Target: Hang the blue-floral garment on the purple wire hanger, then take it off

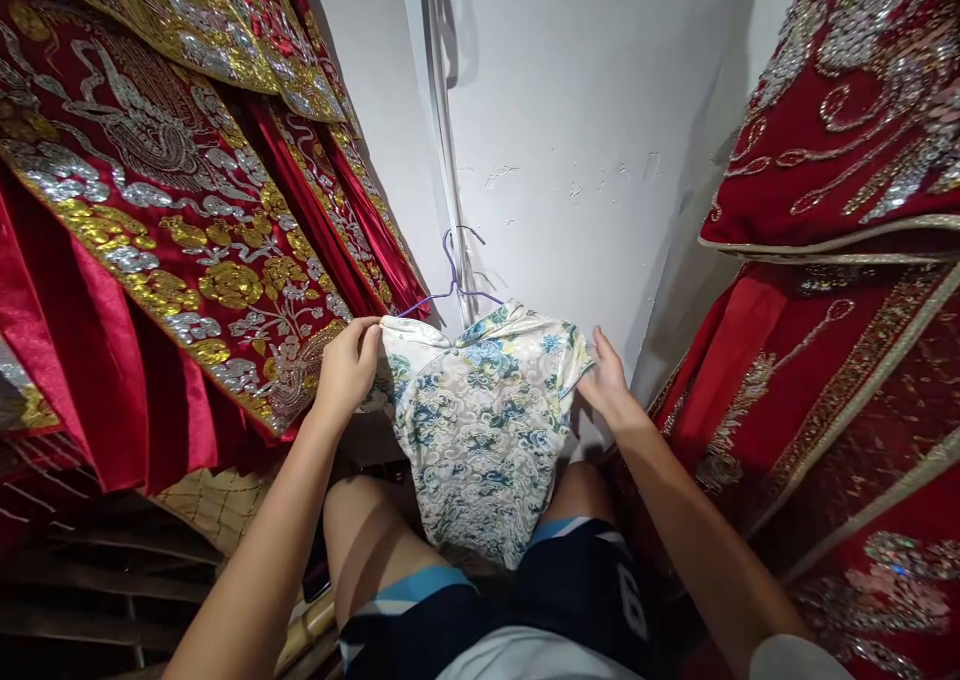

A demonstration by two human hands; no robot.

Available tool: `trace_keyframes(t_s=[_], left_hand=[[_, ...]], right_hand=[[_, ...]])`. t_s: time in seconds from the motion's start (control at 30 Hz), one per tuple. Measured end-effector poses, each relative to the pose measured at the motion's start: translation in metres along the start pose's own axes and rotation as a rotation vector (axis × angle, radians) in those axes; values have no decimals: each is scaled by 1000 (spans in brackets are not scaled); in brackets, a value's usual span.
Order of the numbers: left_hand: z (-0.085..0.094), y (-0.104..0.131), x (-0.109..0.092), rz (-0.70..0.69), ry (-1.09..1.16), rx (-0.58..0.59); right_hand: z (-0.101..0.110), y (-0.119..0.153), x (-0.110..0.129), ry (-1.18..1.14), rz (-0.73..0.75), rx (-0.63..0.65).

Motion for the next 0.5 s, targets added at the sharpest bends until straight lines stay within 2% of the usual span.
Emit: trace_keyframes(t_s=[0.1, 0.2, 0.3, 0.4, 0.47, 0.5], left_hand=[[-4, -1, -2, 18, 3, 11], [-5, -7, -10, 8, 38, -32], [-6, -13, -16, 6, 75, -30], [-9, -14, -13, 10, 76, -41], [-12, -11, -6, 40, 142, -110], [-14, -8, -1, 84, 220, -164]], right_hand=[[-8, -23, 12, -86, -5, 19], [-19, -42, 35, -128, 69, -7], [-37, -50, 52, -134, 95, 10], [-61, -34, 57, -61, 47, 191], [-79, -6, 58, 10, -2, 436], [-89, 11, 59, 53, -34, 618]])
Point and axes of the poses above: each hand's wrist, its own y-axis away from the middle knuckle, its own z-axis out of the back of the hand, x = y × z, the point moved 3 cm from there along -y, towards the middle knuckle
